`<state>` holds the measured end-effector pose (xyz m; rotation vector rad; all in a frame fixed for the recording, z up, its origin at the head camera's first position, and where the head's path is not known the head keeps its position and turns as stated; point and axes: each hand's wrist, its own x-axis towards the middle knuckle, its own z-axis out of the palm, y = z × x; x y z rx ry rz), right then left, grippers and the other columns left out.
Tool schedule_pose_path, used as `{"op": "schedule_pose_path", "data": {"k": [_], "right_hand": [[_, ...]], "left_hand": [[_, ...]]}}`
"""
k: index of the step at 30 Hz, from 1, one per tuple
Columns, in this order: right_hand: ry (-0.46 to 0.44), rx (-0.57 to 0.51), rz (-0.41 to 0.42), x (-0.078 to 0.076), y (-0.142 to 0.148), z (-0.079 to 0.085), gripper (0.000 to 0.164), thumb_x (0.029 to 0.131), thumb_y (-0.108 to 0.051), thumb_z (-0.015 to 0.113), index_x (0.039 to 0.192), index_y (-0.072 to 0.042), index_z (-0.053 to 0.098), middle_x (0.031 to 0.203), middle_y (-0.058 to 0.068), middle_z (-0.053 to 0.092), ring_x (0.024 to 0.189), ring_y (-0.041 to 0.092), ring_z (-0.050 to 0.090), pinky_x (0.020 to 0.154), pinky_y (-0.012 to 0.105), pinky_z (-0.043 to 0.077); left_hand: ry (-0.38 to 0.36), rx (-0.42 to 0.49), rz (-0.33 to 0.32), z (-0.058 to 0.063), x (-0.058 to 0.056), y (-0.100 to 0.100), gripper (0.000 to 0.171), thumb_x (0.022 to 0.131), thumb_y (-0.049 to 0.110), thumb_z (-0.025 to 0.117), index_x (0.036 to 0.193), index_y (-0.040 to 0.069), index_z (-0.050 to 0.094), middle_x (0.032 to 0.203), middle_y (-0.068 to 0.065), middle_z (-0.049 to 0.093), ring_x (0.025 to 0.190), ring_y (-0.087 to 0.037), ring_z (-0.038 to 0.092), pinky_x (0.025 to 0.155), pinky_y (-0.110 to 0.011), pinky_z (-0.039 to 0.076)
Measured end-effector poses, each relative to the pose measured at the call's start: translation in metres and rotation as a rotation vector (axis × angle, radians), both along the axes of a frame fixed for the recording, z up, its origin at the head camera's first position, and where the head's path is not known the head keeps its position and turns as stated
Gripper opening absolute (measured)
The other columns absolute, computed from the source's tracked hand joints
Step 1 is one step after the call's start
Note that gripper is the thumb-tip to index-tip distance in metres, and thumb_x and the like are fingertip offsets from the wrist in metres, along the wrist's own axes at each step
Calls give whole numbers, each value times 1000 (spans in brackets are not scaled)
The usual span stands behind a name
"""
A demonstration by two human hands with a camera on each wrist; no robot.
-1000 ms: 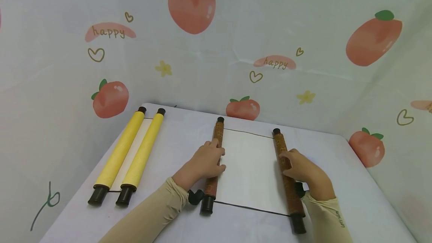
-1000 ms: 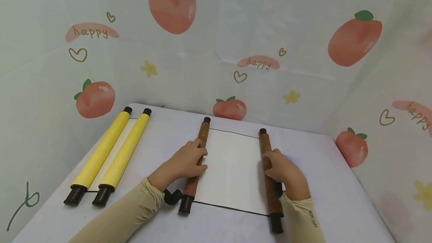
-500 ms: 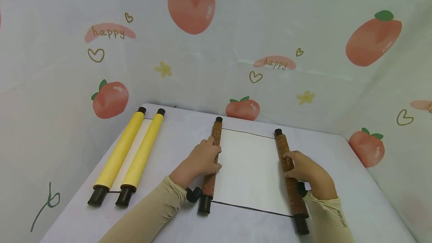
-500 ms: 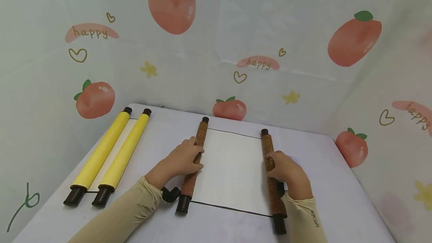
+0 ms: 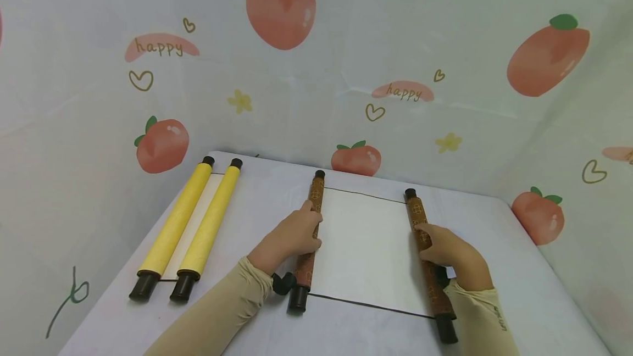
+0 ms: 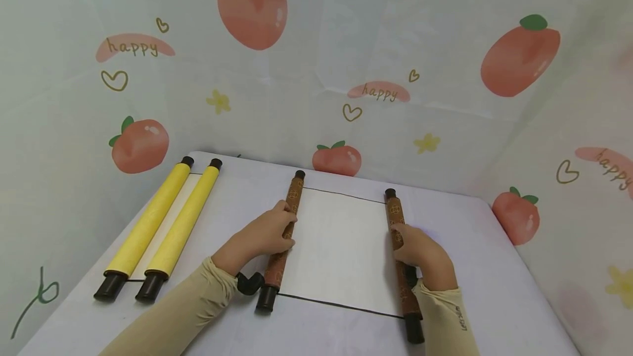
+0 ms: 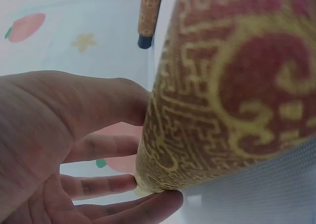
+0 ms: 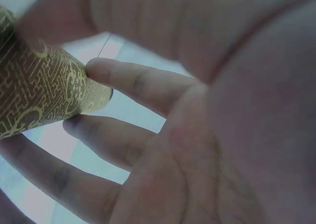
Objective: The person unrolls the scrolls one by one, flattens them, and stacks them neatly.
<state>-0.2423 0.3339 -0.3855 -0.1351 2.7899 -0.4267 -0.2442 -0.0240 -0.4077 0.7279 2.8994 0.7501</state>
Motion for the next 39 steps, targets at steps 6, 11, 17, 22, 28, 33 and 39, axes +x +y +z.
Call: {"op": "schedule_pose_path", "data": {"k": [6, 11, 17, 22, 28, 33, 39], "right_hand": [[-27, 1, -12, 1, 1, -1, 81, 83, -1, 76, 156, 6, 41, 153, 42, 43, 112, 41, 54, 83, 46, 53], [-17, 5, 2, 2, 2, -1, 81, 83, -1, 77, 156, 6, 43, 154, 42, 42, 110, 41, 53, 80, 43, 51], [-11, 3, 2, 0, 4, -3, 83, 83, 0, 72, 159, 5, 40, 159, 43, 34, 121, 45, 52, 85, 47, 50], [-16, -11, -12, -2, 7, -5, 83, 84, 0, 68, 161, 2, 37, 161, 45, 26, 123, 47, 51, 81, 45, 50], [-28, -40, -52, -2, 8, -4, 81, 87, -2, 69, 161, 2, 38, 153, 43, 42, 76, 27, 57, 62, 34, 47], [-16, -33, -39, -1, 10, 0, 78, 88, -2, 71, 159, 6, 39, 152, 44, 43, 68, 20, 51, 62, 33, 46], [-20, -53, -49, 0, 12, -1, 80, 83, 7, 61, 159, 8, 36, 152, 44, 43, 67, 21, 50, 57, 31, 44]], "left_hand": [[-33, 17, 12, 4, 1, 0, 41, 85, 4, 78, 123, -8, 70, 123, -23, 54, 75, -21, 60, 65, -35, 55], [-37, 18, 10, 1, -1, 1, 35, 85, 4, 78, 118, -8, 71, 120, -21, 54, 74, -21, 60, 62, -33, 53], [-35, 6, 13, 1, -1, 1, 24, 87, 4, 77, 108, -6, 71, 115, -18, 52, 68, -18, 57, 56, -30, 49], [-43, -3, 21, 4, 1, 2, 21, 87, 5, 77, 104, -4, 70, 114, -18, 52, 66, -19, 57, 55, -31, 48], [46, -104, 28, 3, 1, 2, 32, 86, 15, 79, 115, 1, 76, 137, -21, 60, 97, -31, 65, 69, -41, 59], [109, -134, -6, 3, 1, -2, 31, 83, 13, 78, 112, 3, 79, 136, -17, 65, 107, -39, 65, 78, -47, 60], [113, -110, -27, 5, 2, -5, 8, 80, 9, 76, 87, 6, 76, 108, -8, 68, 88, -30, 61, 65, -39, 52]]}}
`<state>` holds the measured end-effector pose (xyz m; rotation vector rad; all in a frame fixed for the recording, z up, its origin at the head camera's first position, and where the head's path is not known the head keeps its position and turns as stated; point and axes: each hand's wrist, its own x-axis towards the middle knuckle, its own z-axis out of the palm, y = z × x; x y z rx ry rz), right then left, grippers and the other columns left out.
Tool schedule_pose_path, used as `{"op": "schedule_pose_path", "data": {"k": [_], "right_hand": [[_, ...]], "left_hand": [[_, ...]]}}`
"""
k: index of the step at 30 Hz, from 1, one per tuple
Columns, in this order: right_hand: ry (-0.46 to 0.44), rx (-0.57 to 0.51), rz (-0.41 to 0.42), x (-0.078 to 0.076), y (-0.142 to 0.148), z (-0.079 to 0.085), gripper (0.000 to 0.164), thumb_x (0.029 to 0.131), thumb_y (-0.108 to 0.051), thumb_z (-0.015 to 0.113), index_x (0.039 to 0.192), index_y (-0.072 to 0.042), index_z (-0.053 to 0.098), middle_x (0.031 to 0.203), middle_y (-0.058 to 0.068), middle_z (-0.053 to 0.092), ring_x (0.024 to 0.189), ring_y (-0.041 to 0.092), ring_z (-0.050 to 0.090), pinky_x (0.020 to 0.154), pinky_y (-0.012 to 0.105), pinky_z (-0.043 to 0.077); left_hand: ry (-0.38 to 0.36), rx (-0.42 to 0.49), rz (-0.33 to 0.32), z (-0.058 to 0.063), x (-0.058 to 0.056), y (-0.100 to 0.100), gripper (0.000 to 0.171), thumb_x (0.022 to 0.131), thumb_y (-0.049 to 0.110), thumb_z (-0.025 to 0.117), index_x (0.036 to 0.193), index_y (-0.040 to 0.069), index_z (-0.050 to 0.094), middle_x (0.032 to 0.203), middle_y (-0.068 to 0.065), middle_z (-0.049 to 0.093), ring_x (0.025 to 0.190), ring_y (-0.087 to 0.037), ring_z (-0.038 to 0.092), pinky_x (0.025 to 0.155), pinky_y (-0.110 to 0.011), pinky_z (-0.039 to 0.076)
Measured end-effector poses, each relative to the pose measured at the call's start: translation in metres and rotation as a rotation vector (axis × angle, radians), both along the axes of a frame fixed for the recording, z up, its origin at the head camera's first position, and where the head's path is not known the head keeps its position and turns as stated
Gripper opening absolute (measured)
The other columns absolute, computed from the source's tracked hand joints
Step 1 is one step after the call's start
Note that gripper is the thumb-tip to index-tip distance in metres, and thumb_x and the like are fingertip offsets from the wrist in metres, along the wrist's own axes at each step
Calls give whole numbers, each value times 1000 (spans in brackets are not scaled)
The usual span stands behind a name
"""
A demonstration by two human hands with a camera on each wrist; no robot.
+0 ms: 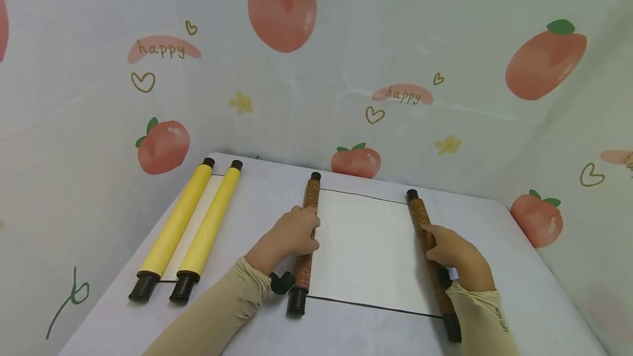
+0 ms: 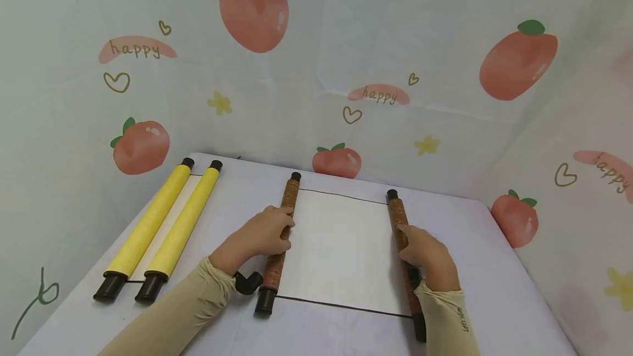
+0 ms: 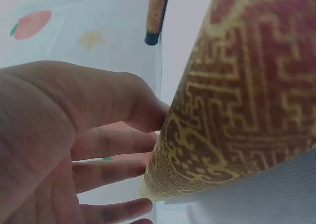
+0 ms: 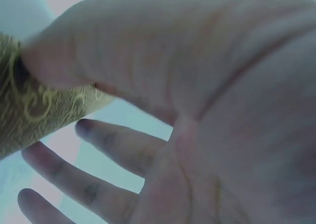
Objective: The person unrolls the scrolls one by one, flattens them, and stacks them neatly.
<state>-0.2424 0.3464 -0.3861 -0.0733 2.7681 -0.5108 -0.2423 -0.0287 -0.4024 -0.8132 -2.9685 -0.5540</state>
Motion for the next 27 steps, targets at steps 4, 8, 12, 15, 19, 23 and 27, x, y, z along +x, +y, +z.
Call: {"op": "schedule_pose_path", "data": {"k": [4, 8, 12, 15, 19, 23, 27], "right_hand": [[14, 16, 13, -1, -1, 0, 81, 79, 12, 55, 158, 6, 40, 161, 44, 29, 103, 41, 55, 61, 33, 44], [5, 13, 19, -1, -1, 0, 81, 78, 14, 52, 158, 5, 40, 167, 41, 13, 119, 48, 49, 61, 34, 44], [3, 35, 18, -2, 1, -2, 77, 79, 15, 52, 155, 4, 46, 168, 41, 12, 118, 48, 49, 63, 34, 46], [4, 49, 18, -3, 4, -5, 71, 80, 14, 54, 151, 4, 52, 166, 42, 16, 116, 48, 50, 65, 34, 47], [-1, 39, 14, -3, 8, -6, 67, 83, 10, 59, 149, 5, 52, 165, 44, 16, 115, 48, 51, 65, 34, 47], [-4, 44, 13, -3, 10, -7, 70, 82, 12, 57, 151, 5, 50, 164, 44, 16, 115, 49, 51, 64, 34, 46], [-11, 64, 9, -4, 13, -8, 74, 79, 14, 50, 152, 4, 48, 163, 45, 17, 114, 49, 50, 67, 36, 47]], "left_hand": [[-25, -3, 16, 1, -1, -2, 7, 81, 11, 77, 86, 6, 75, 106, -8, 67, 87, -27, 59, 65, -38, 51], [-39, -12, 35, 2, -3, -3, 10, 81, 13, 78, 87, 6, 74, 102, -6, 64, 86, -25, 57, 66, -39, 51], [-59, -13, 39, 2, -4, -5, 10, 81, 12, 76, 88, 5, 74, 112, -10, 67, 92, -30, 61, 69, -42, 53], [-78, -3, 43, 2, -4, -6, 18, 82, 10, 74, 98, 3, 78, 135, -15, 67, 109, -38, 64, 77, -46, 56], [-101, 4, 55, 1, -4, -7, 27, 84, 10, 72, 109, 4, 80, 133, -14, 68, 111, -37, 64, 82, -48, 57], [-104, -19, 54, 2, -5, -8, 26, 85, 12, 70, 109, 3, 78, 126, -13, 65, 104, -33, 61, 82, -49, 57], [-95, -55, 67, 2, -6, -9, 31, 88, 21, 73, 114, 3, 77, 136, -18, 61, 108, -37, 61, 85, -51, 57]]}}
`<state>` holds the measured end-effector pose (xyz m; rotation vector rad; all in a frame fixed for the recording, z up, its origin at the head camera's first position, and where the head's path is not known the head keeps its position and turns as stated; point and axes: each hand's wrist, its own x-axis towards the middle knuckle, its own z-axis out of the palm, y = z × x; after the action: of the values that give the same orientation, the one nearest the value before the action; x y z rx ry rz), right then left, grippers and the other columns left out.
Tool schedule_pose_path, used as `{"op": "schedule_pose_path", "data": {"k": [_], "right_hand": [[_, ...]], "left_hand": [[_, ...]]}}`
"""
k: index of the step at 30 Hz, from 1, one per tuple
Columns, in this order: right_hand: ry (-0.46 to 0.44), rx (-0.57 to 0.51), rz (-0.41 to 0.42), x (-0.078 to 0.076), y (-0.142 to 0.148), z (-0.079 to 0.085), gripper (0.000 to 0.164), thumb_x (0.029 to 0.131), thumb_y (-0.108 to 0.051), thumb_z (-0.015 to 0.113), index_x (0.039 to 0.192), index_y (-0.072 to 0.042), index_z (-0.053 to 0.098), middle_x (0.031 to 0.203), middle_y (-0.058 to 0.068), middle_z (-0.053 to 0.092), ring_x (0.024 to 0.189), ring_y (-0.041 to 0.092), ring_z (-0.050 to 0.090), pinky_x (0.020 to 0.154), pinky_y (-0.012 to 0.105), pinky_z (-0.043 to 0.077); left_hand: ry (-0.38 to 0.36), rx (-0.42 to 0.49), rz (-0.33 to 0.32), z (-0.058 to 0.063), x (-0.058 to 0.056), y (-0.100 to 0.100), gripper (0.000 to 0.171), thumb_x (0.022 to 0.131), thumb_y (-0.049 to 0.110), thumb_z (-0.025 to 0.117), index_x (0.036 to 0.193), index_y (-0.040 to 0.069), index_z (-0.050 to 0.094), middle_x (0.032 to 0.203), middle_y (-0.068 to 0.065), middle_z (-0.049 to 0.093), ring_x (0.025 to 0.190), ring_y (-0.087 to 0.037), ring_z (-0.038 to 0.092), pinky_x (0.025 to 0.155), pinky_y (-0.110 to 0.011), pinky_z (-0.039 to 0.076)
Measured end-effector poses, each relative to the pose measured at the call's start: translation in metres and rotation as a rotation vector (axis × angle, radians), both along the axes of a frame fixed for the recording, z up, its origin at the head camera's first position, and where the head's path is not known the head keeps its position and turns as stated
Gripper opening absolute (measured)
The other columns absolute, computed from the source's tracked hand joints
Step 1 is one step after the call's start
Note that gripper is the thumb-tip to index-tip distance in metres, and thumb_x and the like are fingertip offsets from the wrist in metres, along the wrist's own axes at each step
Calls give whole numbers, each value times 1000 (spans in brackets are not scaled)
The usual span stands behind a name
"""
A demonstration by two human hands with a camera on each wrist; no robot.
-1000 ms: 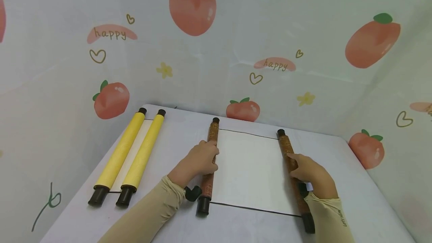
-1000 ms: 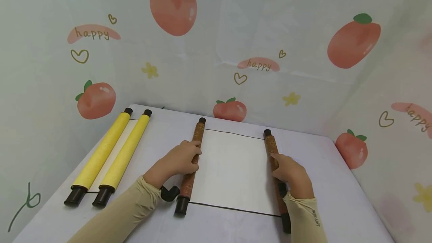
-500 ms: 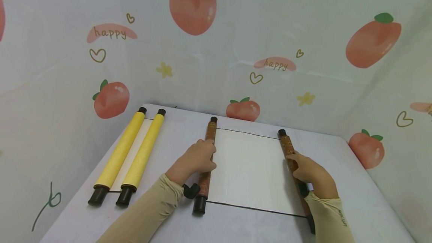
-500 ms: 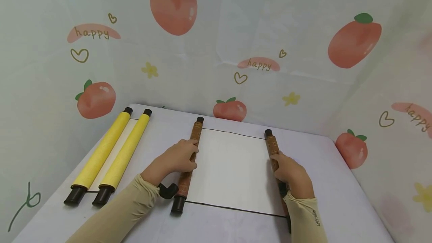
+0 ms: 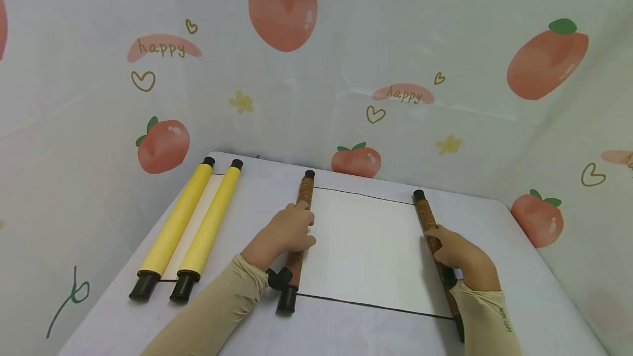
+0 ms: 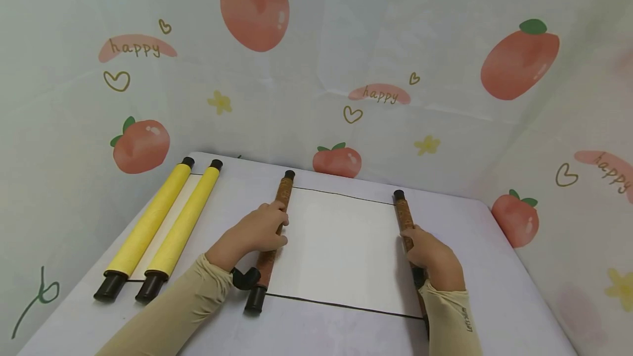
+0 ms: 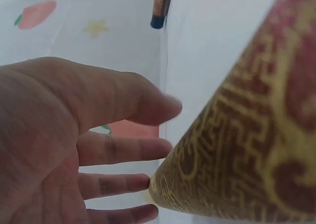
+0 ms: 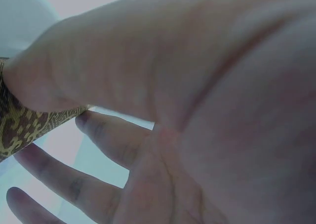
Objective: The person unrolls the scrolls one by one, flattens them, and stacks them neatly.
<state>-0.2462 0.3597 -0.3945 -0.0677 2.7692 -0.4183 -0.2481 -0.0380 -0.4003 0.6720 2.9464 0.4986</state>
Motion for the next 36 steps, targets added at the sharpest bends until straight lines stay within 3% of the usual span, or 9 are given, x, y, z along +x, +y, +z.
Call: {"op": "schedule_pose_path", "data": {"k": [7, 12, 16, 23, 27, 31, 36], "right_hand": [[-18, 22, -10, -1, 3, 2, 74, 80, 12, 46, 153, 4, 47, 159, 45, 30, 118, 48, 50, 93, 55, 48], [-1, 1, 4, -1, 8, 0, 70, 81, 6, 53, 152, 6, 48, 145, 42, 48, 104, 42, 55, 79, 45, 49], [-8, -18, 4, -1, 12, 0, 72, 81, 6, 55, 152, 5, 47, 137, 38, 52, 96, 37, 55, 71, 39, 47], [-9, -1, 8, 2, 17, 6, 72, 84, 4, 62, 153, 7, 44, 151, 46, 41, 110, 46, 52, 84, 48, 50], [-6, -12, -24, 5, 21, 8, 74, 86, 1, 68, 154, 9, 40, 154, 48, 34, 112, 48, 52, 78, 45, 51], [17, -33, -38, 7, 26, 9, 76, 83, 0, 69, 153, 11, 39, 149, 47, 40, 107, 45, 52, 71, 38, 47], [19, -21, -58, 8, 32, 11, 79, 82, -3, 73, 151, 12, 38, 131, 41, 53, 103, 44, 54, 75, 42, 48]], "left_hand": [[-11, -20, 44, -1, -3, -3, 39, 89, 29, 80, 117, 2, 76, 137, -19, 60, 111, -38, 62, 87, -52, 58], [-23, -20, 58, 0, -4, -6, 42, 89, 30, 82, 122, 5, 75, 140, -20, 59, 111, -38, 62, 86, -51, 58], [-33, -26, 71, -1, -7, -8, 46, 87, 29, 83, 124, 5, 75, 138, -19, 58, 109, -37, 62, 85, -51, 58], [-71, -53, 91, 0, -9, -12, 56, 83, 31, 89, 132, 9, 72, 148, -24, 53, 119, -43, 62, 92, -55, 58], [-101, -61, 111, 1, -10, -15, 59, 83, 30, 90, 135, 12, 71, 156, -26, 47, 125, -47, 61, 96, -58, 56], [-124, -47, 122, 4, -9, -18, 60, 84, 28, 88, 139, 11, 69, 159, -28, 44, 127, -48, 60, 97, -60, 55], [-145, -29, 122, 7, -9, -22, 62, 85, 24, 86, 141, 7, 66, 160, -30, 43, 130, -51, 58, 98, -62, 55]]}}
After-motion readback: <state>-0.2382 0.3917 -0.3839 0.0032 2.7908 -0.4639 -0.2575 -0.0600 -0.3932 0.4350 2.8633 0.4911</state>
